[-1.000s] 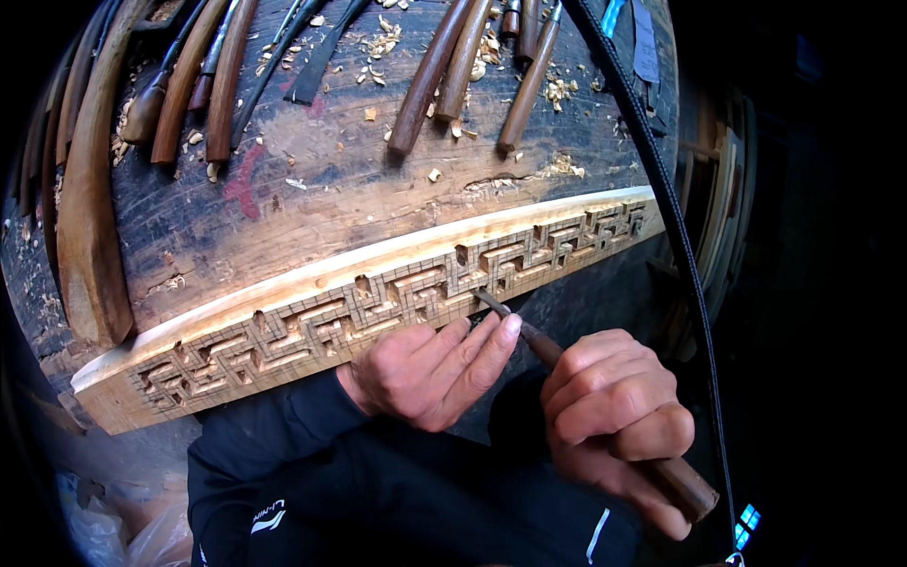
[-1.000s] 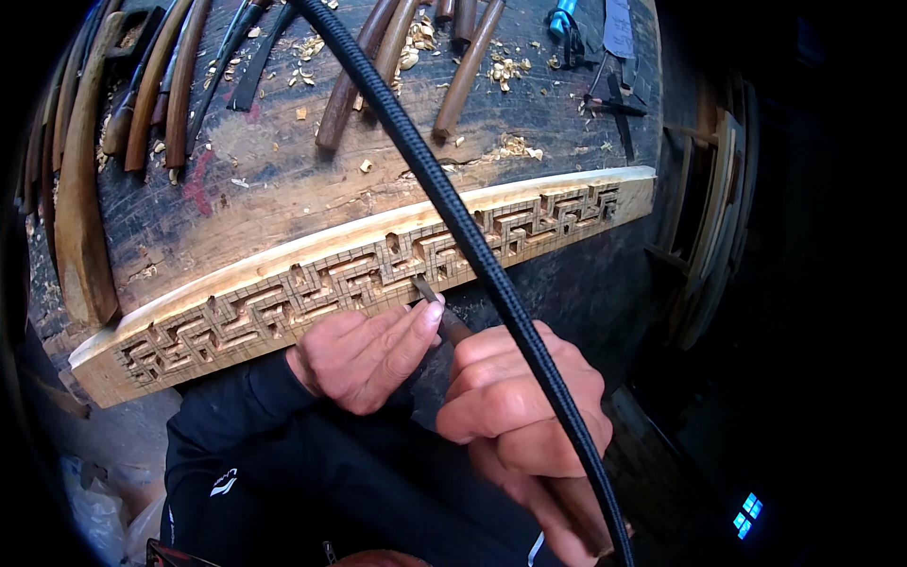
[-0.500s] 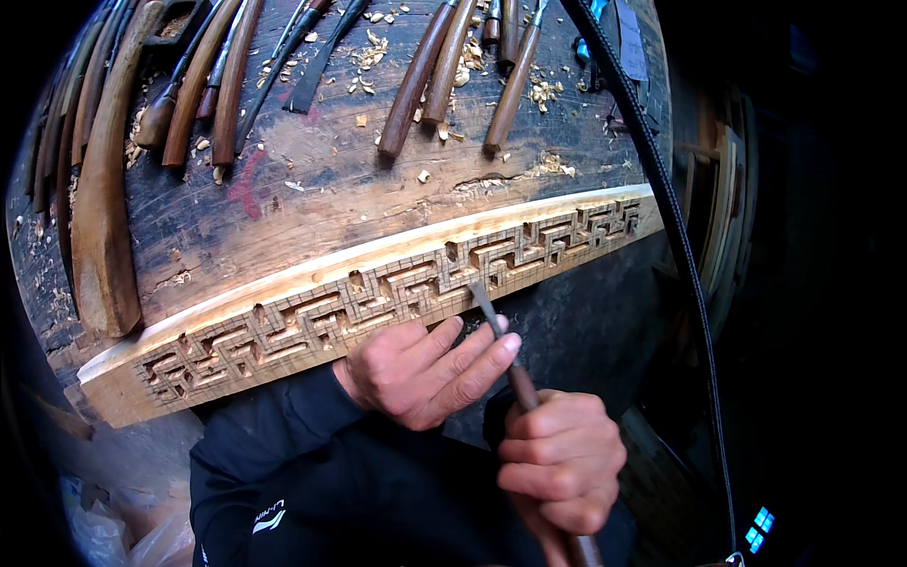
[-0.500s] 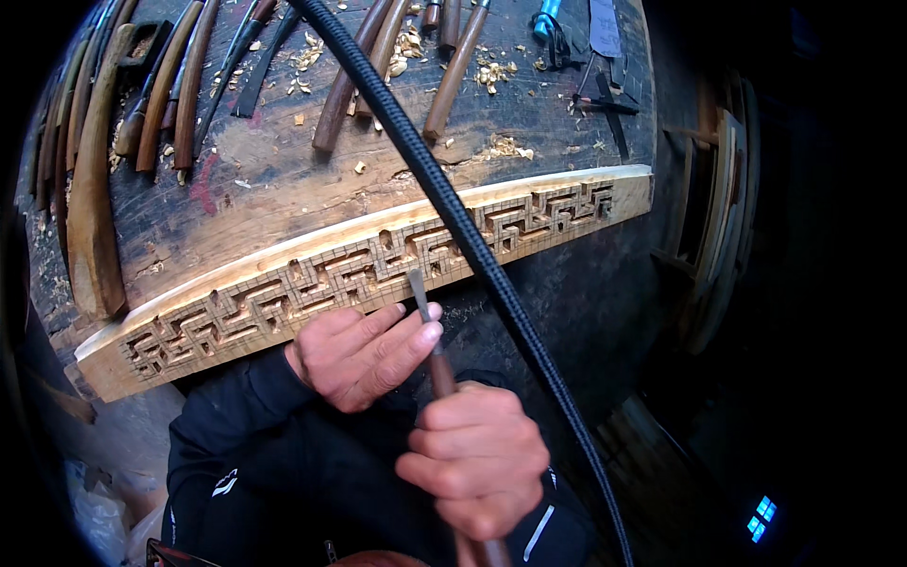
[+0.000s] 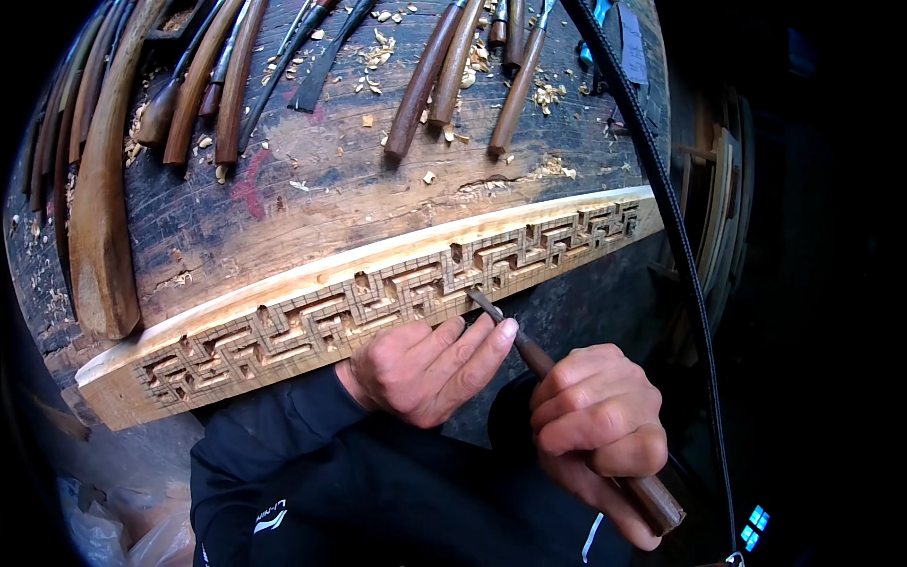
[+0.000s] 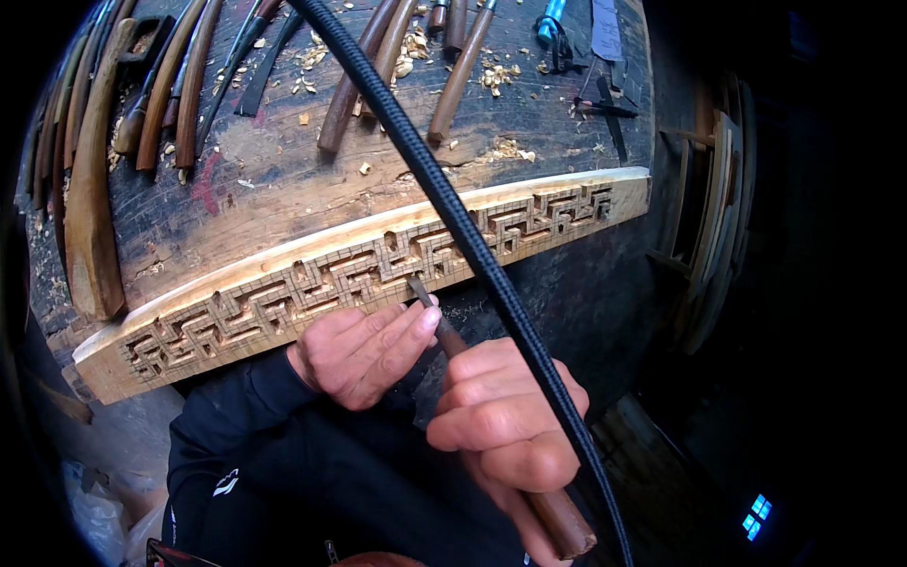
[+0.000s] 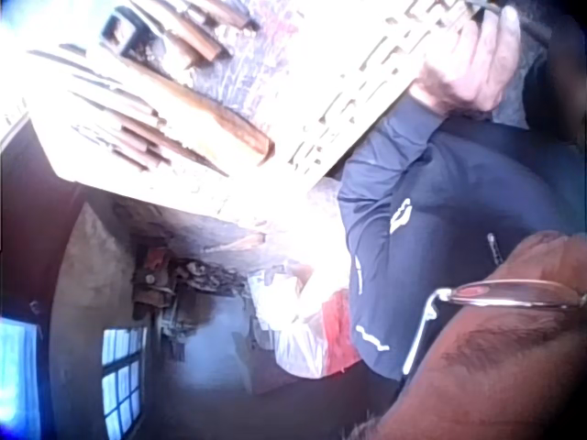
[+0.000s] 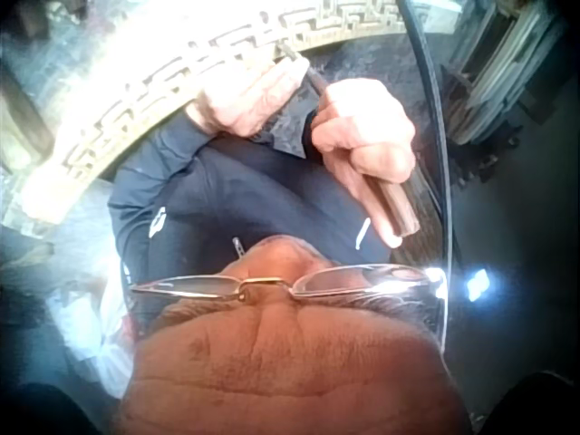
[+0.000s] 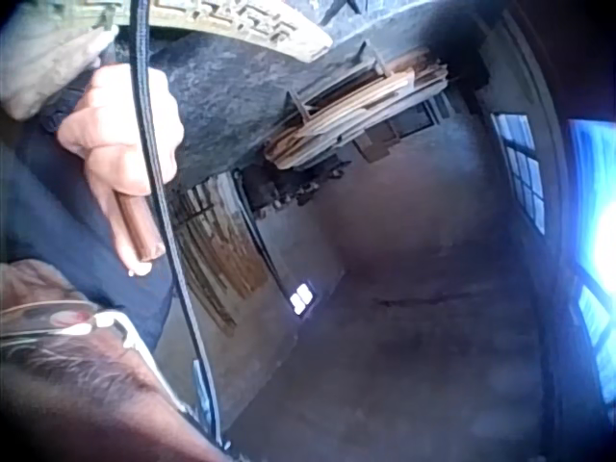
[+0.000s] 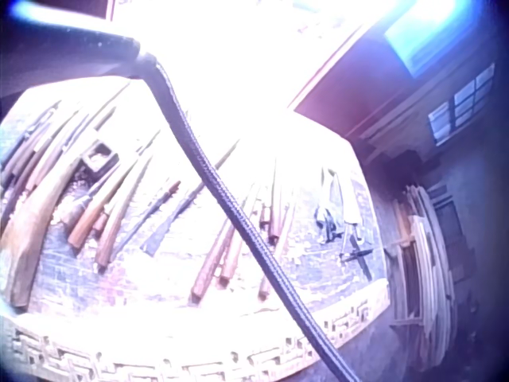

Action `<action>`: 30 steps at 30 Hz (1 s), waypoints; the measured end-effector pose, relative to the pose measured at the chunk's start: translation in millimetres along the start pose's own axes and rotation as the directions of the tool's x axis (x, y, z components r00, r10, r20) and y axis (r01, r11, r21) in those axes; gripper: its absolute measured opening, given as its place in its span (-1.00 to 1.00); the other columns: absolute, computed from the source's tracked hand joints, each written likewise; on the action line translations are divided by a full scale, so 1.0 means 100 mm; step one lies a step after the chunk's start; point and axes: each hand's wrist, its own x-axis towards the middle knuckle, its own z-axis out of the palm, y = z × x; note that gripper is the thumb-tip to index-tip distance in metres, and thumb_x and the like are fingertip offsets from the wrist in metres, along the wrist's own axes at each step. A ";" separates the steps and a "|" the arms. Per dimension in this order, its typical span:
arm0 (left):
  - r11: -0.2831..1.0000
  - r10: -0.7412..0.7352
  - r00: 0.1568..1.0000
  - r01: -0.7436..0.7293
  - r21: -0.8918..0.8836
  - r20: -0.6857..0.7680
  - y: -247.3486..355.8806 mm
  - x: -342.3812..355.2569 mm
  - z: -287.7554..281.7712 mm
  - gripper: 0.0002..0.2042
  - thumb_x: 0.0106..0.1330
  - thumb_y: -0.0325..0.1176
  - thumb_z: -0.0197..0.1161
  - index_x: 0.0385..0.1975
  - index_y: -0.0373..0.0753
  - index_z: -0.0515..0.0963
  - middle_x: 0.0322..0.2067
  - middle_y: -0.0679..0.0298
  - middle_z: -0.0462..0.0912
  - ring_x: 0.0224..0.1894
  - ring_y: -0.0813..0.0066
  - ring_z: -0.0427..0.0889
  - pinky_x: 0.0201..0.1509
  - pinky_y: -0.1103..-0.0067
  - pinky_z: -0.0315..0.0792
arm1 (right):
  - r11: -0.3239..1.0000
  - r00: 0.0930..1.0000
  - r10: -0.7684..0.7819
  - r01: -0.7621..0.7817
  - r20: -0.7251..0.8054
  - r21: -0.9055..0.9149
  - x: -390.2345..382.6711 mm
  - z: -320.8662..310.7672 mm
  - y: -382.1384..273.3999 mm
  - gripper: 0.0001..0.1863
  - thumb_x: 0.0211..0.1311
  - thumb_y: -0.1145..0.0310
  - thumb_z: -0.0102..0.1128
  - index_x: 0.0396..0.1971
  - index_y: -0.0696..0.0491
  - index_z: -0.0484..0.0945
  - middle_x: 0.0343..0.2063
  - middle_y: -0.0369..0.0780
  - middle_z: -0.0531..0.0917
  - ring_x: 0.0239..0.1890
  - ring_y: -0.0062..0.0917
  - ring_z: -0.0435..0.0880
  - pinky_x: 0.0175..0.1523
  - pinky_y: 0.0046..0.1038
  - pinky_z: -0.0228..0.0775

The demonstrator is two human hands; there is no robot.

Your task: The person carves a geometric pattern into a block of wood. Using a chisel, the person pushes the blade through pre-drawn lines to remove material and create depth, clearing away wood shavings as they work.

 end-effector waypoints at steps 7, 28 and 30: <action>0.994 0.074 0.997 -0.072 0.084 -0.016 -0.05 0.02 0.02 -0.63 0.47 -0.45 0.35 0.18 -0.54 0.70 -0.19 -0.05 0.87 -0.24 0.29 0.90 -0.36 0.59 0.61 | 0.996 0.995 -0.091 0.092 0.036 -0.006 -0.17 -0.02 0.08 -0.22 0.59 -0.40 0.19 -0.44 0.12 0.43 -0.66 -0.03 0.65 -0.85 -0.50 0.45 -0.72 -0.49 0.23; 0.761 -0.418 0.900 0.275 0.588 0.121 0.06 -0.10 -0.68 0.00 0.18 0.10 0.68 0.53 -0.42 0.45 0.29 -0.08 0.70 0.31 -0.15 0.68 0.48 0.07 0.50 | 0.983 0.954 -0.157 0.126 -0.255 -0.132 -0.41 0.02 -0.36 -0.39 0.69 -0.18 0.20 -0.44 0.04 0.42 -0.69 -0.16 0.65 -0.82 -0.55 0.53 -0.68 -0.56 0.33; 0.762 -0.416 0.903 0.281 0.584 0.109 0.05 -0.14 -0.73 -0.01 0.19 0.10 0.68 0.52 -0.42 0.45 0.29 -0.07 0.71 0.29 -0.15 0.69 0.45 0.09 0.51 | 0.987 0.955 -0.154 0.135 -0.254 -0.091 -0.43 0.01 -0.35 -0.39 0.69 -0.17 0.20 -0.45 0.05 0.41 -0.70 -0.15 0.64 -0.83 -0.55 0.52 -0.70 -0.56 0.32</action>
